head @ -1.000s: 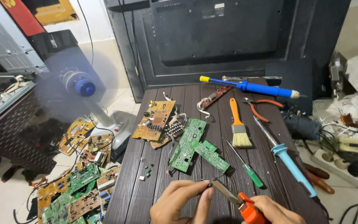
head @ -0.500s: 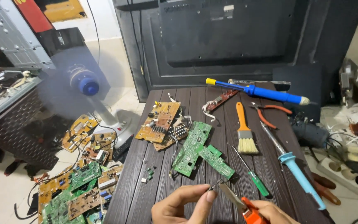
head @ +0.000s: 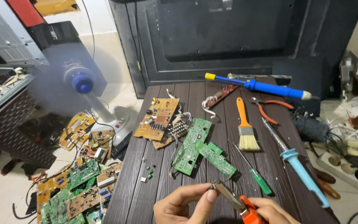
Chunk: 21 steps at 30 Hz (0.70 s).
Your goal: The person solders a wire to a small green circuit board using a soldering iron. They then use pliers to strip the ends of a wire and prepare a small green component for soldering. The workspace contains various circuit boards and tools.
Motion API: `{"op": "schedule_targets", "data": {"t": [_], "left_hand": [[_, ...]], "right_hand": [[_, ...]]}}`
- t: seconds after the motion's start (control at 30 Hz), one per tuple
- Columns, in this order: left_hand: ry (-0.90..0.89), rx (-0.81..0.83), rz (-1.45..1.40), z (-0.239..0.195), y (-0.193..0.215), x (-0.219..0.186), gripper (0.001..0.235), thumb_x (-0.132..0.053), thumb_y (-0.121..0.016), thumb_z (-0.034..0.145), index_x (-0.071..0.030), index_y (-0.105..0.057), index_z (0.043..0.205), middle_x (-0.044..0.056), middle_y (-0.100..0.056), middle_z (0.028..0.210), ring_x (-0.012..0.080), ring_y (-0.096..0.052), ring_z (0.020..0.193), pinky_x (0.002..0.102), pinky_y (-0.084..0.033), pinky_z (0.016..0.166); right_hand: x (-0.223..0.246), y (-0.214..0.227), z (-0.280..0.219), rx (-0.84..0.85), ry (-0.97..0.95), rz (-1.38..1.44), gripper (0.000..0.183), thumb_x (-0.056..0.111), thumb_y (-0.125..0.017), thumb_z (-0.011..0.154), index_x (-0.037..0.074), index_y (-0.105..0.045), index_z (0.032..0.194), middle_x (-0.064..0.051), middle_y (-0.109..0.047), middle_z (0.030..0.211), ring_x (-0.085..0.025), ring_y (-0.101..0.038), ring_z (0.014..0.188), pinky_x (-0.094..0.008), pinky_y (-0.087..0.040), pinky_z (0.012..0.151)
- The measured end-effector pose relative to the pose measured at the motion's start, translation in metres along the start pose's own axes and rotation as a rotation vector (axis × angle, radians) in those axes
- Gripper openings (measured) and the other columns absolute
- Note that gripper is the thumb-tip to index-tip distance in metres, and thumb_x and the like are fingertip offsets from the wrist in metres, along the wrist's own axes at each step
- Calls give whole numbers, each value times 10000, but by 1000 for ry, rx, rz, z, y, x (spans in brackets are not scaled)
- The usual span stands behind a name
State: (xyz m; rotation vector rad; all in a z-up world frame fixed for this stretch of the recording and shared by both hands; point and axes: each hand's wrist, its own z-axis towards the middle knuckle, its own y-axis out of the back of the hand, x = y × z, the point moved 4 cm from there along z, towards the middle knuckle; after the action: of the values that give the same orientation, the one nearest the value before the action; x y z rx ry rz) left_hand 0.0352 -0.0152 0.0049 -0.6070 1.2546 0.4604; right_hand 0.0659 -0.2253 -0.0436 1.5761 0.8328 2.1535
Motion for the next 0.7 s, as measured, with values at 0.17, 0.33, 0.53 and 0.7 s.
{"op": "schedule_targets", "data": {"t": [0.17, 0.33, 0.53, 0.7], "left_hand": [[44, -17, 20, 0, 3, 1, 116, -16, -942, 636, -9, -923, 749, 131, -908, 642, 134, -822, 563, 204, -637, 582], [71, -5, -9, 3, 3, -2, 103, -5, -927, 652, 6, -917, 754, 148, -918, 666, 147, -839, 578, 212, -648, 595], [154, 4, -44, 1, 2, 7, 104, -1, -922, 663, 24, -910, 763, 180, -930, 698, 180, -872, 600, 228, -670, 592], [238, -23, -30, 1, 4, 8, 98, 16, -939, 650, 49, -918, 740, 190, -929, 657, 164, -822, 519, 223, -605, 492]], "right_hand": [[7, 2, -1, -157, 123, 42, 191, 343, -682, 794, 223, -826, 759, 117, -874, 1145, -14, -852, 931, -184, -584, 768], [6, 3, 0, -115, 135, 10, 229, 347, -658, 805, 281, -863, 882, 147, -859, 1189, -8, -833, 984, -190, -544, 826], [-56, -10, 5, 183, 70, -36, 416, 443, -719, 812, 386, -828, 1209, 136, -773, 1328, -17, -763, 1169, -209, -470, 987], [-59, -31, 54, 762, -473, 93, 241, 278, -652, 927, 156, -860, 936, 72, -803, 986, -2, -704, 816, -144, -499, 787]]}}
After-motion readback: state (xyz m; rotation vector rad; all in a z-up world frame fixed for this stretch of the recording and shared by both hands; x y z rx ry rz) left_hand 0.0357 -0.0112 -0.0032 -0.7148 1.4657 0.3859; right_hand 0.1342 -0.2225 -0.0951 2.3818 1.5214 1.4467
